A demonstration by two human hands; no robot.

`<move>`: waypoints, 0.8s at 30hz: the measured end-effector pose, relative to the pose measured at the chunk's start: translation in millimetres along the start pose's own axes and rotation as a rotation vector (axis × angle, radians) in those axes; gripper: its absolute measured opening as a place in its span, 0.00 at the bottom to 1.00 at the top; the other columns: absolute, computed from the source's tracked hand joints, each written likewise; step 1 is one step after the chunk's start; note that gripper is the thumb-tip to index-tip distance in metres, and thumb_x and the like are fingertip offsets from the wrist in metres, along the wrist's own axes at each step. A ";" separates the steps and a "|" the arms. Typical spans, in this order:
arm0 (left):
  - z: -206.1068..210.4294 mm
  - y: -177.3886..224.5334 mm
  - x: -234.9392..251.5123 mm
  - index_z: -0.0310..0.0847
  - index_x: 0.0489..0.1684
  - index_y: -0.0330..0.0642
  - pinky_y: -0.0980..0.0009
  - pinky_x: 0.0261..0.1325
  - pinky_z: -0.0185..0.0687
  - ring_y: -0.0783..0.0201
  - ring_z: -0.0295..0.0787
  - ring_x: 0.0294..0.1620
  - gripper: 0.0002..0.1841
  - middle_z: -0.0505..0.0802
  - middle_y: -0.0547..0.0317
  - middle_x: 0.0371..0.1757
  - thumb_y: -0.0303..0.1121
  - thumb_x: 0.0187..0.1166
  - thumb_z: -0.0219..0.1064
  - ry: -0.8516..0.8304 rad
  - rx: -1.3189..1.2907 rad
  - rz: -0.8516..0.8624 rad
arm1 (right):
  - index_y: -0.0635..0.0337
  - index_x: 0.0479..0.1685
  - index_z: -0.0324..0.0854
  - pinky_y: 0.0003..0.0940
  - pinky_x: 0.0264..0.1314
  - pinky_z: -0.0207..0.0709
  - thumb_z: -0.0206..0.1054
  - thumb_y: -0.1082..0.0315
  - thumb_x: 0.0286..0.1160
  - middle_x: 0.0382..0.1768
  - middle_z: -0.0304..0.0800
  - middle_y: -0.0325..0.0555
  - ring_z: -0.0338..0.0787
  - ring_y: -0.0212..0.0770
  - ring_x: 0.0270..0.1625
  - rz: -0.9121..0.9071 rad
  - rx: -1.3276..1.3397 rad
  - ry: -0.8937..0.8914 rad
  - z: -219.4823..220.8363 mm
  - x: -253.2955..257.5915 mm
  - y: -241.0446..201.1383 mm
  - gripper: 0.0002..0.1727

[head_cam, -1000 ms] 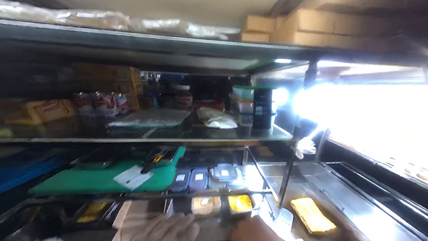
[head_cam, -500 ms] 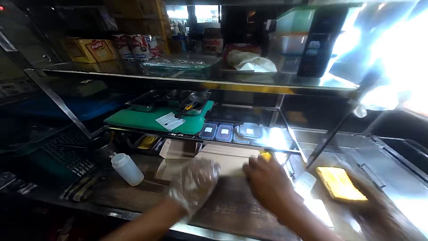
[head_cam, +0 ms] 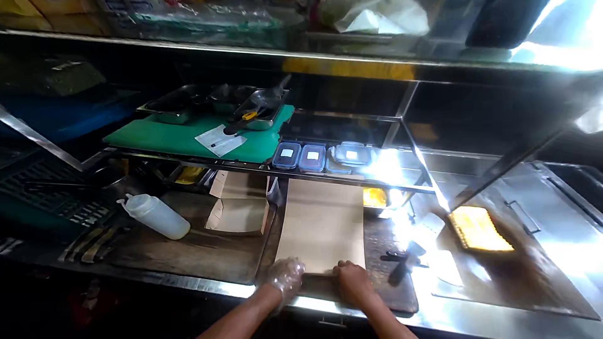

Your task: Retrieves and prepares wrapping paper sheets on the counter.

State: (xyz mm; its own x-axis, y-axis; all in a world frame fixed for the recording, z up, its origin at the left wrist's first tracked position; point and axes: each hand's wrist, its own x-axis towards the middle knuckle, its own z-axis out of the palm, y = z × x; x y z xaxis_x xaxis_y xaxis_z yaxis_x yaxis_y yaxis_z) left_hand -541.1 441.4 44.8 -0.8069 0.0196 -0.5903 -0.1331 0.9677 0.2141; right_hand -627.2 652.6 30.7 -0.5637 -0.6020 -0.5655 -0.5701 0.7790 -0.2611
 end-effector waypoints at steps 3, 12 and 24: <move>-32.6 -13.2 34.4 0.85 0.59 0.38 0.34 0.71 0.75 0.38 0.83 0.71 0.26 0.89 0.39 0.65 0.52 0.76 0.69 -0.213 -0.080 -0.026 | 0.55 0.50 0.90 0.73 0.61 0.79 0.74 0.47 0.68 0.56 0.92 0.58 0.89 0.64 0.63 0.104 0.088 -0.214 -36.0 30.2 9.1 0.23; -38.1 -3.9 84.9 0.76 0.78 0.59 0.38 0.77 0.71 0.42 0.72 0.81 0.35 0.78 0.47 0.80 0.50 0.66 0.78 -0.062 -0.171 0.022 | 0.51 0.77 0.77 0.81 0.69 0.64 0.86 0.33 0.39 0.76 0.76 0.58 0.71 0.65 0.81 0.309 0.050 -0.119 -42.3 60.0 30.5 0.56; 29.2 22.3 93.8 0.55 0.93 0.39 0.32 0.90 0.40 0.47 0.50 0.95 0.39 0.62 0.48 0.94 0.50 0.83 0.52 0.344 -0.071 0.148 | 0.52 0.94 0.56 0.73 0.93 0.35 0.34 0.28 0.81 0.94 0.54 0.52 0.49 0.54 0.96 0.007 0.152 0.656 40.3 88.7 17.3 0.49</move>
State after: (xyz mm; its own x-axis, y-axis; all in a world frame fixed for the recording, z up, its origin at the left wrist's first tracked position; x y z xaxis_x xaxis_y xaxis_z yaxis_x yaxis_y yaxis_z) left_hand -602.9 472.2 -28.5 -0.9649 0.0603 -0.2557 -0.0308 0.9406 0.3380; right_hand -663.0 619.7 -55.5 -0.8406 -0.5414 0.0127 -0.5020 0.7703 -0.3933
